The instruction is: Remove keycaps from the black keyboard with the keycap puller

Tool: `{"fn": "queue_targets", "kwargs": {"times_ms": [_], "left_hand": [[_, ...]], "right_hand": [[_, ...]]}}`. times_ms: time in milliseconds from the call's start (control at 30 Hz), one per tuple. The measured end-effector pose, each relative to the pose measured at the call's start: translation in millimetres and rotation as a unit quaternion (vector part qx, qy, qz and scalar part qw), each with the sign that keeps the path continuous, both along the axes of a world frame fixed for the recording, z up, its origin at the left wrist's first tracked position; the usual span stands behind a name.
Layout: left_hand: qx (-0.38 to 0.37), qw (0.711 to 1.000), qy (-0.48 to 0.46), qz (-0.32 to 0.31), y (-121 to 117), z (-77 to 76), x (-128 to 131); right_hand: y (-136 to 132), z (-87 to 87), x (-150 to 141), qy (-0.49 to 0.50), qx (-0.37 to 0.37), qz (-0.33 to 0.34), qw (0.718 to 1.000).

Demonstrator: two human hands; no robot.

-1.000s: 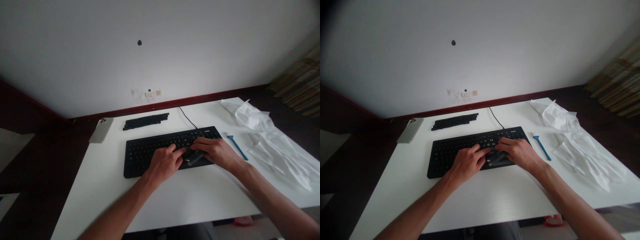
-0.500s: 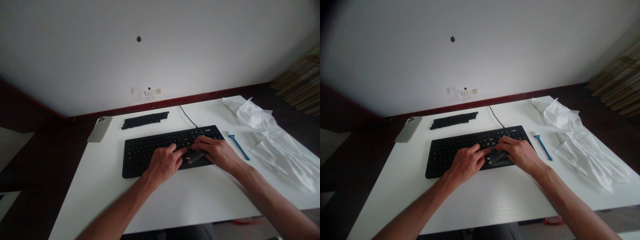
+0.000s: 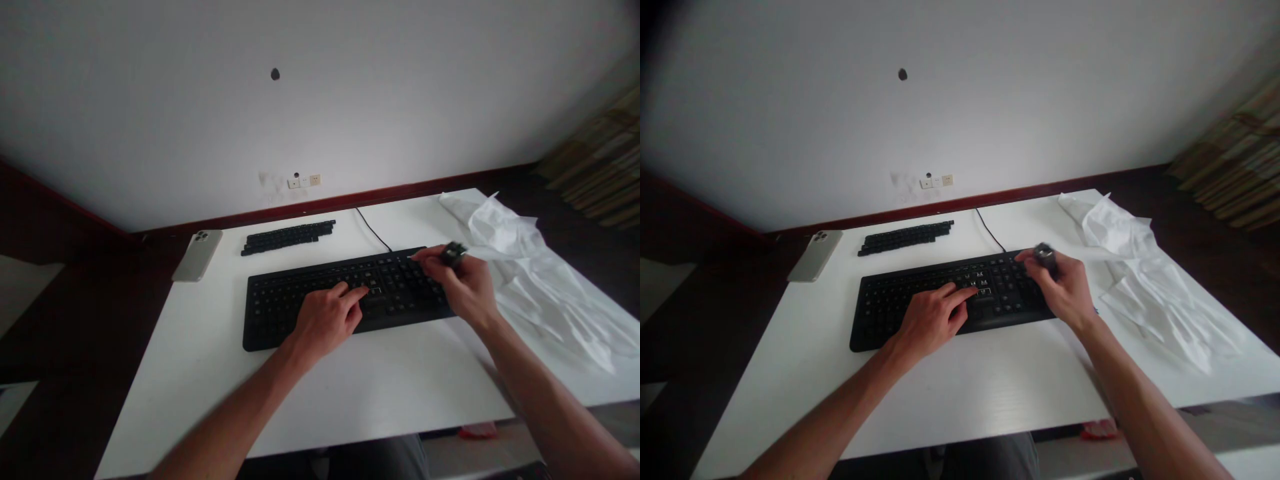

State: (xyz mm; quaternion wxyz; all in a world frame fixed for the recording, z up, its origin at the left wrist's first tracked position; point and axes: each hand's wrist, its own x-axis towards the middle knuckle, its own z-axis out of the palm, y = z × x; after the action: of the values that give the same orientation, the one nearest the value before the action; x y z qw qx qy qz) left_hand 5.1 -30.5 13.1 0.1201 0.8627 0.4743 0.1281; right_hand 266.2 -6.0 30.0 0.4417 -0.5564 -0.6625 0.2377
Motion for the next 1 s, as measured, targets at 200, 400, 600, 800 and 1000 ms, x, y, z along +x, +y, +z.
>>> {"fn": "queue_targets", "kwargs": {"times_ms": [200,400,600,800,1000], "left_hand": [[0.001,1.0,0.011,-0.007,-1,3.1,0],[-0.001,1.0,0.026,-0.007,-1,6.6,0],[-0.012,0.999,0.032,-0.014,0,6.9,0],[-0.008,1.0,0.026,-0.009,0,4.3,0],[-0.003,0.999,0.034,-0.006,0,3.4,1]], "right_hand": [[13,20.3,-4,-0.009,-0.04,0.003,0.999],[31,26.2,-25,-0.055,-0.079,0.118,0.988],[27,7.2,-25,-0.039,-0.096,0.135,0.985],[25,3.8,-11,-0.064,-0.119,0.165,0.977],[28,-0.7,-6,-0.019,-0.177,0.163,0.97]]}}
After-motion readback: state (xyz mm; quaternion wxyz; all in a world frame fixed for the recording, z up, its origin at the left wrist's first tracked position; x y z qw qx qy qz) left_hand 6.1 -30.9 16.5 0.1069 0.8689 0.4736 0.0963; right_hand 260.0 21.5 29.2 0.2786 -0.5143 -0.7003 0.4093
